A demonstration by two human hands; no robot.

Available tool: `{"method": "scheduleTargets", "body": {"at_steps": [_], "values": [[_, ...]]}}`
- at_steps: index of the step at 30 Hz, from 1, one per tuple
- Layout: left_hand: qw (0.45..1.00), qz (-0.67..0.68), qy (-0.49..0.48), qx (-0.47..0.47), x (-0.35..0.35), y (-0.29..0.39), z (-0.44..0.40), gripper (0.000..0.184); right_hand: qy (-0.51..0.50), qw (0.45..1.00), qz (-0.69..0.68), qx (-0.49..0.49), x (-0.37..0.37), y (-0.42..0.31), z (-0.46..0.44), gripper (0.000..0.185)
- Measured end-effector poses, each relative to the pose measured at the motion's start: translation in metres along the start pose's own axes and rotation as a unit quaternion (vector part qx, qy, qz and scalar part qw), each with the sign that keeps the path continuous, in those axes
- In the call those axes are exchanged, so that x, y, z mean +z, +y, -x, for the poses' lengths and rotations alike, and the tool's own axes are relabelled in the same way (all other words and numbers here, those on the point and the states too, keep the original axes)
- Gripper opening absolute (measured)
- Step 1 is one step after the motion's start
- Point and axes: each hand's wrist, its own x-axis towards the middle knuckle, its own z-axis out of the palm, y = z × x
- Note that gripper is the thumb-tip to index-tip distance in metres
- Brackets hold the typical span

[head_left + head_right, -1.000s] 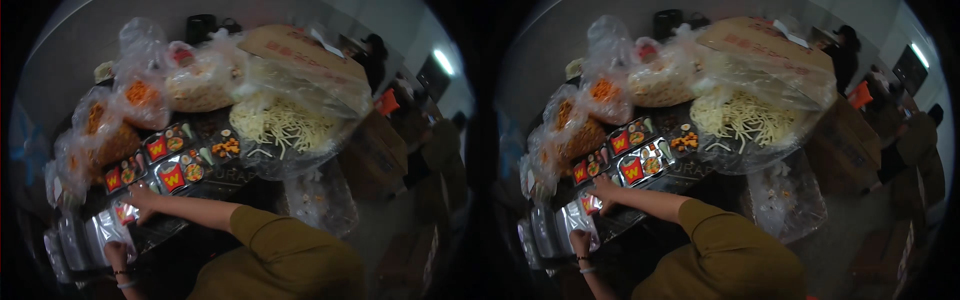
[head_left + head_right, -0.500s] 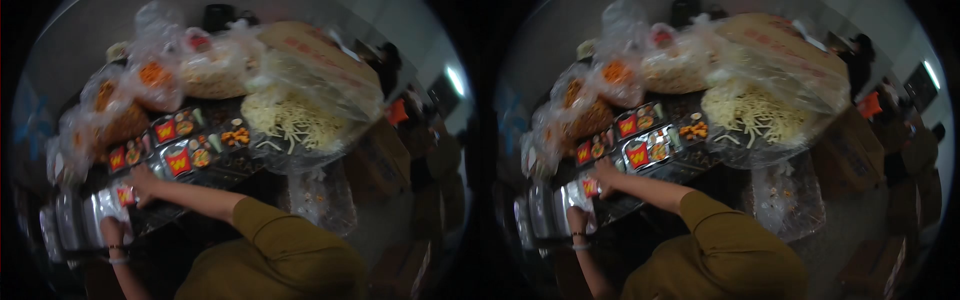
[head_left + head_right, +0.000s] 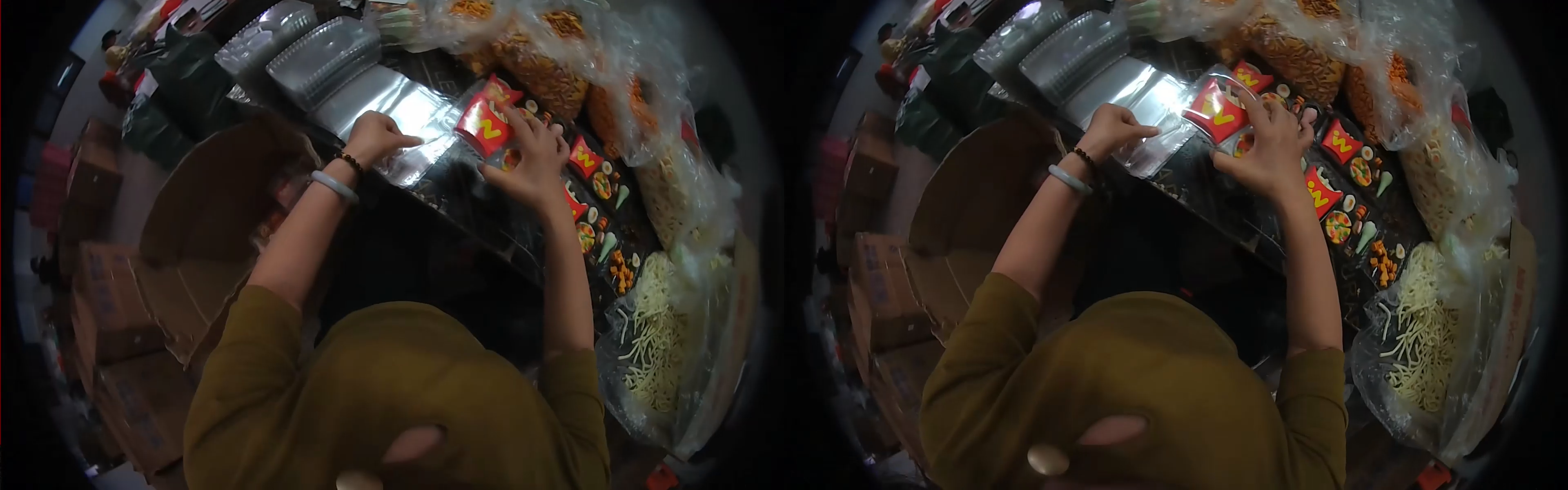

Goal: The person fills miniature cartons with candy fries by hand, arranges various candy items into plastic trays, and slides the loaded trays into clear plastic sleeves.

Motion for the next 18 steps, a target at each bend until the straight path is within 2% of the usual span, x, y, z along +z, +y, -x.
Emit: {"method": "scheduleTargets", "body": {"at_steps": [3,5,6,9,10,13,14,16,17,18], "values": [[0.997,0.075,0.033,-0.013,0.002,-0.002,0.005,0.035,-0.035,0.999,-0.018,0.025,-0.005,-0.004,0.012,0.085],[0.989,-0.009,0.099,0.114,0.018,-0.019,0.004,0.024,-0.030,0.999,-0.005,0.034,-0.003,-0.004,0.018,0.086],[0.976,-0.057,0.128,0.167,0.025,-0.023,0.009,0.026,-0.029,0.999,0.002,0.041,-0.002,-0.005,0.021,0.086],[0.983,-0.110,0.021,0.149,0.035,-0.002,0.030,0.067,-0.054,0.997,0.005,0.050,-0.004,-0.013,0.026,0.086],[0.970,-0.108,0.021,0.217,0.039,-0.008,0.028,0.087,-0.058,0.997,0.004,0.053,-0.005,-0.014,0.028,0.086],[0.966,-0.149,-0.054,0.205,0.034,-0.005,0.028,0.094,-0.057,0.997,0.008,0.059,-0.007,-0.012,0.031,0.086],[0.959,-0.121,-0.052,0.251,0.035,-0.008,0.026,0.082,-0.053,0.997,0.012,0.062,-0.008,-0.012,0.033,0.086],[0.908,-0.300,-0.039,0.290,0.038,-0.010,0.027,0.064,-0.047,0.997,0.012,0.063,-0.008,-0.010,0.035,0.086],[0.914,-0.296,-0.020,0.277,0.042,-0.011,0.029,0.043,-0.047,0.997,0.009,0.063,-0.007,-0.010,0.037,0.086],[0.938,-0.233,-0.010,0.257,0.041,-0.013,0.026,0.040,-0.047,0.997,0.006,0.062,-0.006,-0.010,0.037,0.086]]}}
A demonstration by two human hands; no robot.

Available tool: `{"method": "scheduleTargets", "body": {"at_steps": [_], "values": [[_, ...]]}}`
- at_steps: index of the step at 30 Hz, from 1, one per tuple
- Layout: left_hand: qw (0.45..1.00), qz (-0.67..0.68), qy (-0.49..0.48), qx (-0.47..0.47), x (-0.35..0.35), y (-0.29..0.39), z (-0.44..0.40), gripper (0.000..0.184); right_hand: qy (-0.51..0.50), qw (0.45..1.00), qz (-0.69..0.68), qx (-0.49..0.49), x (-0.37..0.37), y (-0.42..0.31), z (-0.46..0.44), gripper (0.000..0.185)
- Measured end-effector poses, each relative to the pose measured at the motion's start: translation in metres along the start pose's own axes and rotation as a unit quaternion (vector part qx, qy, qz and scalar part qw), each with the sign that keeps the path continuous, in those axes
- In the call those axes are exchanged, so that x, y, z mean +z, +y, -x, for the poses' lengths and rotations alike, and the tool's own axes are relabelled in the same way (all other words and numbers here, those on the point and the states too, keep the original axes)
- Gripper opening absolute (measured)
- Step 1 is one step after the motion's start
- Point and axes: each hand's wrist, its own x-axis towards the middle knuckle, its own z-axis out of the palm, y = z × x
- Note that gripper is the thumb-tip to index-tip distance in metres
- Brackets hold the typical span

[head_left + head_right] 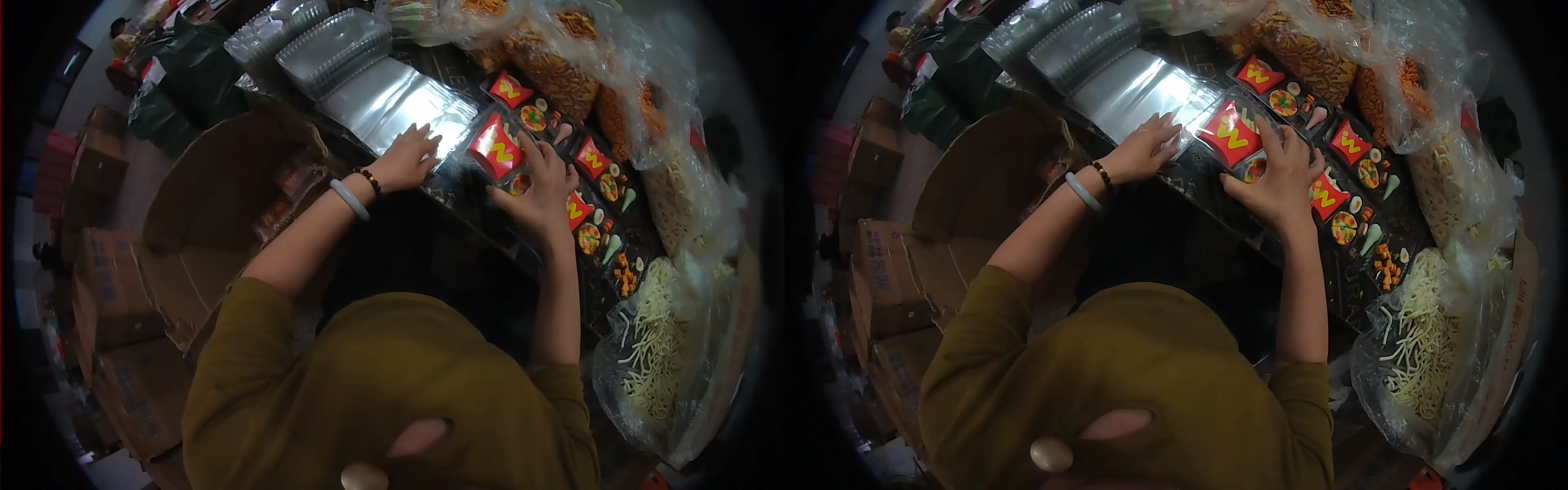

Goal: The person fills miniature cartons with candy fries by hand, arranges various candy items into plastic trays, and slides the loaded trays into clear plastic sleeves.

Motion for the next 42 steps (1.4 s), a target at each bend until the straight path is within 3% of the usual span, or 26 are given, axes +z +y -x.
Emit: {"method": "scheduleTargets", "body": {"at_steps": [2,3,6,15,18,21,22,25,29,32,33,35,36,37,39,42], "values": [[0.990,0.124,0.043,-0.053,0.002,-0.009,-0.006,0.035,-0.004,1.000,0.005,-0.002,0.000,-0.001,0.002,0.085],[0.977,0.145,0.136,-0.077,0.000,-0.007,-0.004,0.027,-0.006,1.000,0.008,-0.003,0.000,-0.002,0.004,0.085],[0.984,0.040,0.175,-0.011,-0.020,-0.016,-0.004,0.030,-0.005,0.999,0.019,-0.030,-0.001,-0.011,0.009,0.084],[0.994,-0.087,0.065,0.019,-0.049,-0.013,-0.004,0.036,-0.054,0.987,-0.024,-0.152,0.017,-0.034,0.006,0.083],[0.995,-0.095,-0.003,0.027,-0.048,-0.017,-0.006,0.055,-0.060,0.982,-0.033,-0.176,0.035,-0.038,-0.007,0.080],[0.987,-0.053,-0.009,0.151,-0.051,-0.020,-0.005,0.060,-0.055,0.988,-0.020,-0.145,0.064,-0.032,-0.026,0.079],[0.984,-0.043,-0.076,0.153,-0.058,-0.014,-0.002,0.064,-0.069,0.990,-0.005,-0.121,0.069,-0.031,-0.030,0.080],[0.965,-0.150,-0.154,0.151,-0.051,-0.008,0.005,0.065,-0.060,0.994,0.002,-0.086,0.081,-0.036,-0.034,0.082],[0.974,-0.172,-0.133,0.059,-0.032,0.008,0.005,0.066,-0.004,0.997,0.025,-0.069,0.101,-0.053,-0.037,0.087],[0.977,-0.144,-0.139,0.068,-0.032,0.009,0.002,0.073,0.082,0.994,0.059,-0.044,0.074,-0.040,-0.017,0.086],[0.978,-0.133,-0.141,0.071,-0.032,0.008,0.002,0.076,0.087,0.992,0.087,0.001,0.054,-0.037,-0.006,0.076],[0.980,-0.112,-0.146,0.080,-0.033,0.007,0.002,0.081,0.069,0.995,-0.005,0.077,0.054,-0.006,0.014,0.066],[0.979,-0.107,-0.152,0.079,-0.033,0.007,0.001,0.083,0.020,0.992,0.004,0.125,0.051,-0.001,0.022,0.062],[0.979,-0.103,-0.157,0.080,-0.033,0.009,0.000,0.086,-0.001,0.972,-0.149,0.180,0.059,0.009,0.026,0.062],[0.976,-0.091,-0.184,0.077,-0.041,0.017,-0.006,0.086,-0.036,0.857,-0.440,0.268,0.073,0.022,0.027,0.062],[0.978,0.049,-0.162,0.124,-0.032,0.020,-0.009,0.083,-0.076,0.710,-0.628,0.310,0.055,0.024,0.035,0.059]]}}
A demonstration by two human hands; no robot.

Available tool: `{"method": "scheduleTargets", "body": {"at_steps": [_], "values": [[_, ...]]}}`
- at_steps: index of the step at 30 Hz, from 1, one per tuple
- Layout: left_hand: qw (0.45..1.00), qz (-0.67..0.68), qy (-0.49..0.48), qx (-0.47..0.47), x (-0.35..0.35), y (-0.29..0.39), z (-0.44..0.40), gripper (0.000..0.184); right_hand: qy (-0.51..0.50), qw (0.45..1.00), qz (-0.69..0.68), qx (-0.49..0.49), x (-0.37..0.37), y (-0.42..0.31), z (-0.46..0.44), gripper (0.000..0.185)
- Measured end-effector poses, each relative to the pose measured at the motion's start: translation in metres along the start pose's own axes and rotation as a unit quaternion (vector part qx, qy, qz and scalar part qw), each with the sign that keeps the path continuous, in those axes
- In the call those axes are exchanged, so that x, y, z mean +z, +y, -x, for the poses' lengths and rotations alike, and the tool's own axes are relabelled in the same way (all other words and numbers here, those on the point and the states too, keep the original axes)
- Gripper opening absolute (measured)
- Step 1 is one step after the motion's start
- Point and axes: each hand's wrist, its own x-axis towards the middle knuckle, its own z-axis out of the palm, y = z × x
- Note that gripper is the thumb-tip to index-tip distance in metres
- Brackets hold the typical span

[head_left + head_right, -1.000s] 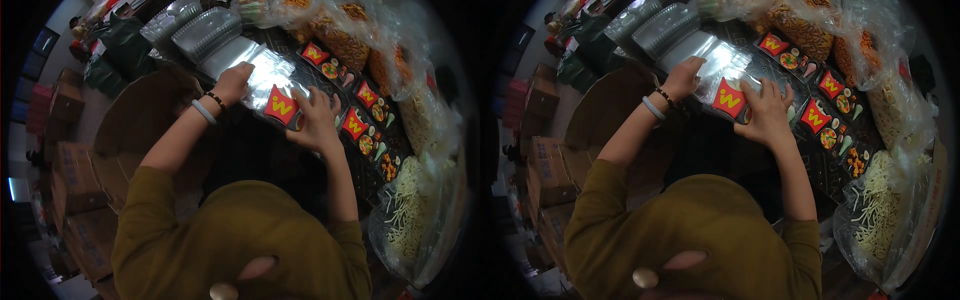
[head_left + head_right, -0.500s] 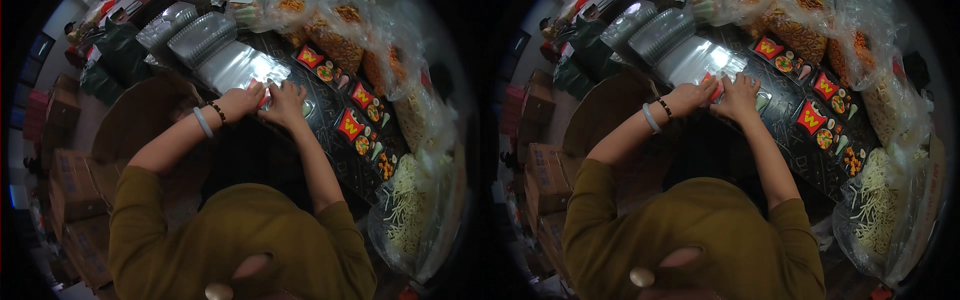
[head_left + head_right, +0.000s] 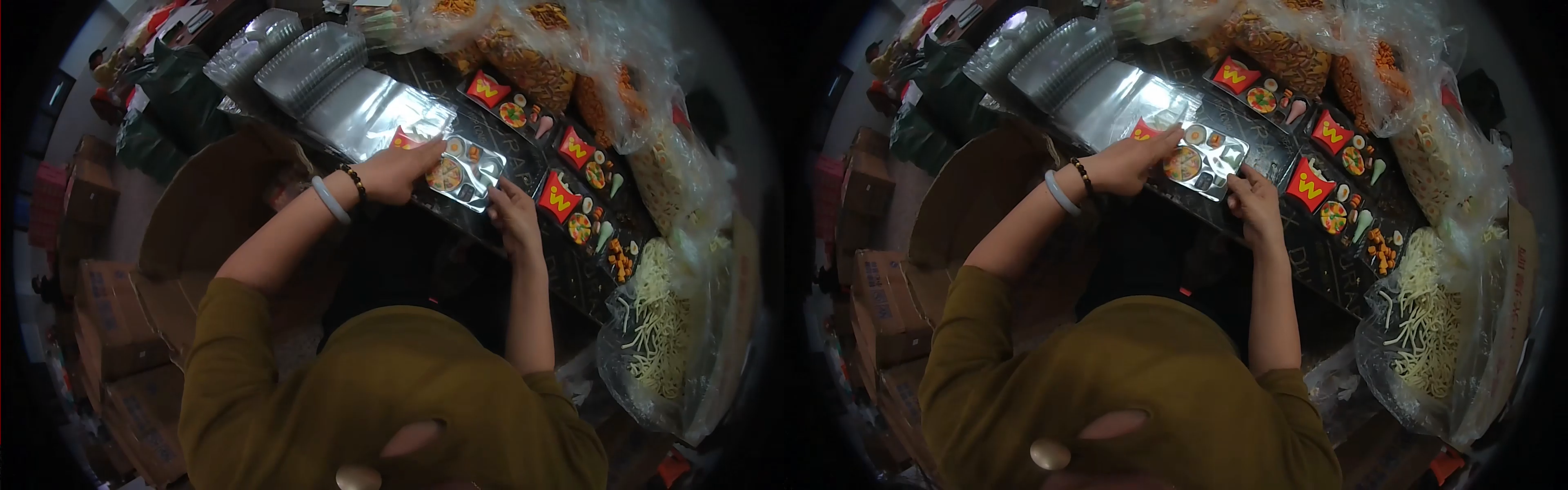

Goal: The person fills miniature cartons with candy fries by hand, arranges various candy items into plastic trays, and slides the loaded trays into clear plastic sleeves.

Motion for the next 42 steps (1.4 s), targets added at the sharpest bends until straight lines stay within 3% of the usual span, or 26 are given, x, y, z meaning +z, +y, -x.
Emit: {"method": "scheduleTargets", "body": {"at_steps": [3,5,6,9,13,15,17,19,21,23,24,26,27,29,31,33,35,36,37,39,42], "values": [[0.995,0.069,-0.063,-0.038,0.000,0.024,-0.004,0.078,-0.050,0.995,-0.073,0.045,0.001,-0.001,0.010,0.044],[0.999,-0.018,-0.013,0.039,0.016,0.046,-0.009,0.077,-0.045,0.997,-0.046,0.045,0.007,0.005,0.009,0.036],[0.995,-0.028,0.041,0.081,0.037,0.049,-0.011,0.078,-0.070,0.991,-0.105,0.043,0.003,0.014,0.005,0.028],[0.998,-0.018,0.000,0.067,0.027,0.085,-0.014,0.076,-0.027,0.988,-0.140,0.066,0.012,0.005,0.019,0.025],[0.994,-0.003,0.035,0.106,0.040,0.093,-0.010,0.074,-0.034,0.990,-0.126,0.043,0.004,0.022,0.014,0.022],[0.992,-0.040,0.046,0.112,0.038,0.097,-0.006,0.073,-0.035,0.996,0.003,0.088,-0.001,0.010,0.015,0.030],[0.988,-0.054,-0.003,0.144,0.011,0.102,0.004,0.072,0.017,0.992,0.123,-0.014,-0.001,0.004,0.019,0.043],[0.980,-0.069,-0.021,0.184,-0.031,0.112,0.021,0.070,0.072,0.956,0.172,-0.226,-0.005,-0.007,0.018,0.064],[0.965,0.000,0.039,0.261,-0.061,0.121,0.028,0.063,-0.057,0.961,0.113,-0.245,0.011,-0.064,0.039,0.053],[0.982,-0.013,0.042,0.182,-0.109,0.137,0.046,0.060,-0.133,0.972,0.103,-0.162,0.026,-0.109,0.068,0.039],[0.957,-0.027,0.164,0.236,-0.114,0.124,0.044,0.058,-0.148,0.969,0.080,-0.180,0.032,-0.121,0.075,0.025],[0.991,0.089,0.005,0.096,-0.151,0.125,0.058,0.042,-0.169,0.963,0.031,-0.205,0.034,-0.130,0.083,0.023],[0.981,0.157,0.020,0.109,-0.147,0.115,0.054,0.036,-0.182,0.959,0.008,-0.218,0.035,-0.131,0.085,0.022],[0.946,0.290,0.050,0.132,-0.115,0.083,0.045,0.025,-0.164,0.970,-0.043,-0.171,0.035,-0.117,0.082,0.017],[0.891,0.438,0.113,0.040,-0.063,0.068,0.040,0.018,-0.136,0.984,-0.061,-0.099,0.023,-0.092,0.068,0.016],[0.744,0.655,0.110,-0.076,-0.006,0.042,0.028,0.012,-0.086,0.993,-0.051,-0.068,0.003,-0.062,0.046,0.012],[0.634,0.743,0.166,-0.134,0.033,0.034,0.018,0.014,-0.004,0.996,-0.051,-0.071,-0.015,-0.034,0.023,0.011],[0.632,0.735,0.194,-0.147,0.050,0.027,0.011,0.014,0.108,0.980,0.070,-0.148,-0.010,-0.030,0.020,0.009],[0.637,0.726,0.207,-0.155,0.053,0.029,0.009,0.015,0.141,0.938,0.171,-0.265,-0.002,-0.031,0.023,0.009],[0.648,0.704,0.235,-0.168,0.055,0.033,0.008,0.016,0.192,0.781,0.353,-0.479,0.019,-0.039,0.028,0.010],[0.679,0.682,0.222,-0.156,0.045,0.046,0.013,0.020,0.092,0.611,0.524,-0.586,0.055,-0.049,0.029,0.014]]}}
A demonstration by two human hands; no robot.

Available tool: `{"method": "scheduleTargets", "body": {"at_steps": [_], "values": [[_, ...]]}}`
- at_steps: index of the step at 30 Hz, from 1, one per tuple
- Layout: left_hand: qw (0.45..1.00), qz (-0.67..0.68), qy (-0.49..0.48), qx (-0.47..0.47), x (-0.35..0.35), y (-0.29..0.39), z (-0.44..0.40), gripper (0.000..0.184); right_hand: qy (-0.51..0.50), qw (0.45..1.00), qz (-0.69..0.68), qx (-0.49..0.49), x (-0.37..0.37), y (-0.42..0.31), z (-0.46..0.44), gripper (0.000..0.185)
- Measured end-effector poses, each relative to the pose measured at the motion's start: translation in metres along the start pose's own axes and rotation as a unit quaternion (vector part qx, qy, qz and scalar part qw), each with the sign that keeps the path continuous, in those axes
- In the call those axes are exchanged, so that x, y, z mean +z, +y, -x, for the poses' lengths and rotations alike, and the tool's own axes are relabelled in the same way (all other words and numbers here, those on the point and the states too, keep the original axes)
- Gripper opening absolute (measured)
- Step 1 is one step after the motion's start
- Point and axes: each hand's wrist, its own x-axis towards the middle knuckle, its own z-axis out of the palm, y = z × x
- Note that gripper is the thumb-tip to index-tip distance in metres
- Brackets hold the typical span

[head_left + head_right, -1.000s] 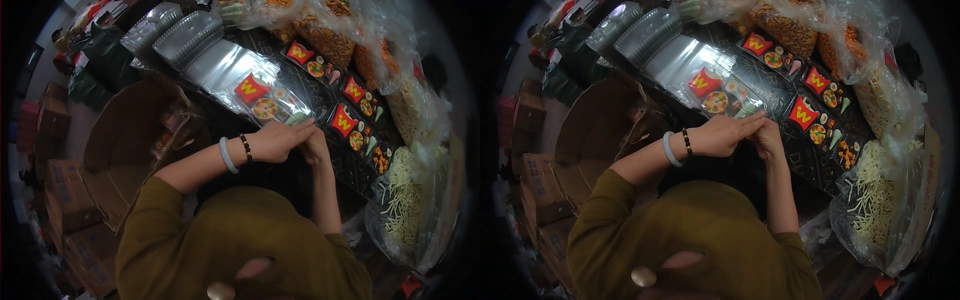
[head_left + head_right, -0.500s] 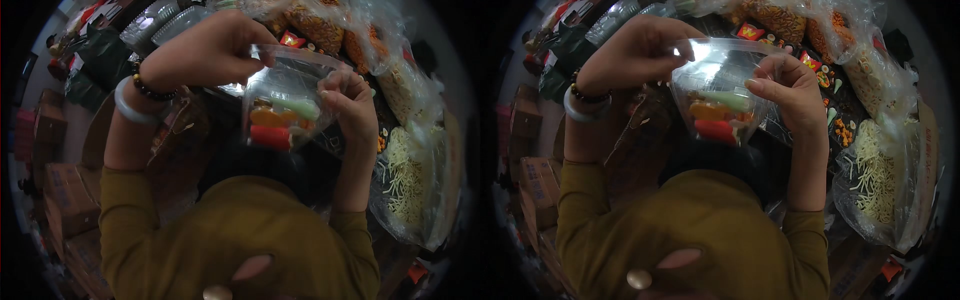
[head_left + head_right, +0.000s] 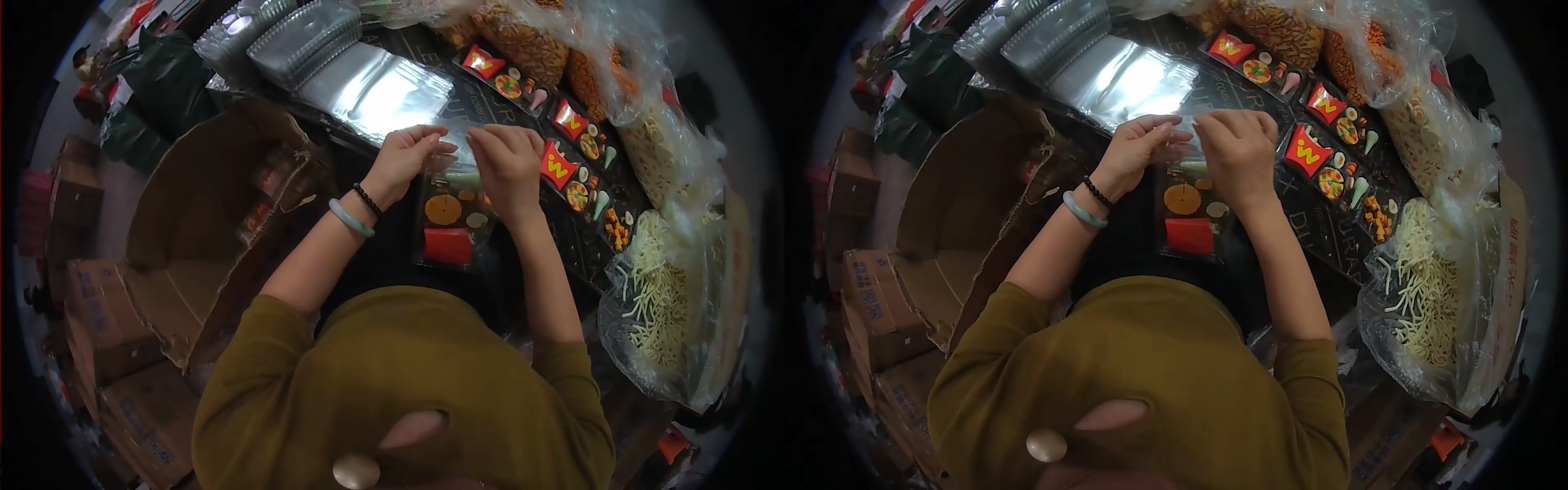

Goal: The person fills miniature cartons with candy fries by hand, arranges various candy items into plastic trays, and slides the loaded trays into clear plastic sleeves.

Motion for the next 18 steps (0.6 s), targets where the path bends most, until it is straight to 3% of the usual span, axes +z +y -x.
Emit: {"method": "scheduleTargets", "body": {"at_steps": [5,8,11,12,14,15,17,18], "values": [[0.996,-0.035,-0.070,0.052,-0.008,-0.003,-0.003,0.022,-0.105,0.987,0.045,-0.110,0.025,-0.002,-0.017,0.020],[0.987,-0.109,-0.081,0.081,-0.010,-0.001,-0.001,0.023,-0.124,0.979,0.066,-0.151,0.031,-0.001,-0.022,0.012],[0.990,-0.100,-0.069,0.075,-0.006,0.000,0.000,0.023,-0.101,0.993,-0.044,-0.036,0.049,0.009,-0.014,0.006],[0.993,-0.080,-0.061,0.069,-0.005,0.001,-0.001,0.023,-0.084,0.985,-0.136,0.071,0.043,0.008,-0.016,0.006],[0.995,-0.076,-0.056,0.040,-0.005,0.005,0.000,0.025,-0.048,0.907,-0.314,0.277,0.028,0.003,-0.021,0.010],[0.996,-0.074,-0.054,0.023,-0.006,0.006,0.001,0.027,-0.009,0.868,-0.370,0.331,0.024,0.019,-0.019,0.017],[0.997,-0.058,-0.053,0.027,-0.012,0.003,0.001,0.028,0.116,0.726,-0.513,0.444,0.000,0.060,-0.017,0.016],[0.997,-0.048,-0.051,0.031,-0.014,0.002,0.001,0.029,0.120,0.780,-0.455,0.413,-0.016,0.068,-0.018,0.016]]}}
